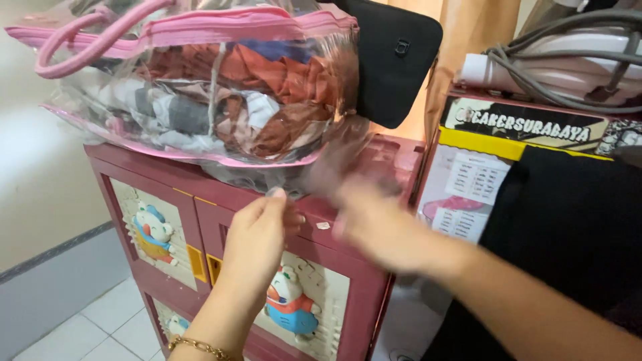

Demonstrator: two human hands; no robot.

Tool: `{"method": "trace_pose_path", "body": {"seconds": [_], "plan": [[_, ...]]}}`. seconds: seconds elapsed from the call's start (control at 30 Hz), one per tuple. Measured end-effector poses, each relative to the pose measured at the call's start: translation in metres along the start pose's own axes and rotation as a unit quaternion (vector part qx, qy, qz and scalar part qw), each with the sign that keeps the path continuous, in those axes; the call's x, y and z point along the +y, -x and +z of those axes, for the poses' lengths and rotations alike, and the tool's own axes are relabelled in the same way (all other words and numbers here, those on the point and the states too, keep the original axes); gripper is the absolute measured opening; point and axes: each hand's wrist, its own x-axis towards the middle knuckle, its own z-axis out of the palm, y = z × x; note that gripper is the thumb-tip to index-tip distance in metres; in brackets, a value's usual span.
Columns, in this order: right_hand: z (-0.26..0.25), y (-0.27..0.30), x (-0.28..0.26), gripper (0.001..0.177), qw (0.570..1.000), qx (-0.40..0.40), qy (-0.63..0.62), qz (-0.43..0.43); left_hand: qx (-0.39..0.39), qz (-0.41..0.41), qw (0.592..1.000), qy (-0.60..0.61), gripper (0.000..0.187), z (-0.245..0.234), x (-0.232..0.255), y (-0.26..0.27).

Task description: Wiping down various household items and cabinet surfaces using a grey cloth.

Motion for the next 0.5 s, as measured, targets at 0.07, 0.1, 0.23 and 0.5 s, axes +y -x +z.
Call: {"method": "trace_pose_path", "body": {"seconds": [0.07, 0.1, 0.23, 0.5], "plan": [[0.002, 0.003, -0.017, 0.08, 0.997, -0.044, 0.056, 0.023, -0.007, 0.017, 1.0, -0.017, 0.039, 0.0, -0.001, -0.002], [0.002, 0.006, -0.025, 0.102, 0.989, -0.088, 0.11, 0.053, -0.016, 0.03, 0.999, -0.035, 0.032, 0.002, -0.001, -0.003], [-0.003, -0.004, -0.025, 0.101, 0.974, -0.142, 0.108, 0.14, 0.046, 0.152, 0.962, -0.221, 0.025, 0.018, 0.008, 0.002], [0.007, -0.009, 0.007, 0.074, 0.968, 0.078, -0.153, 0.184, -0.129, 0.467, 0.78, -0.396, 0.045, 0.031, -0.054, -0.014]]}}
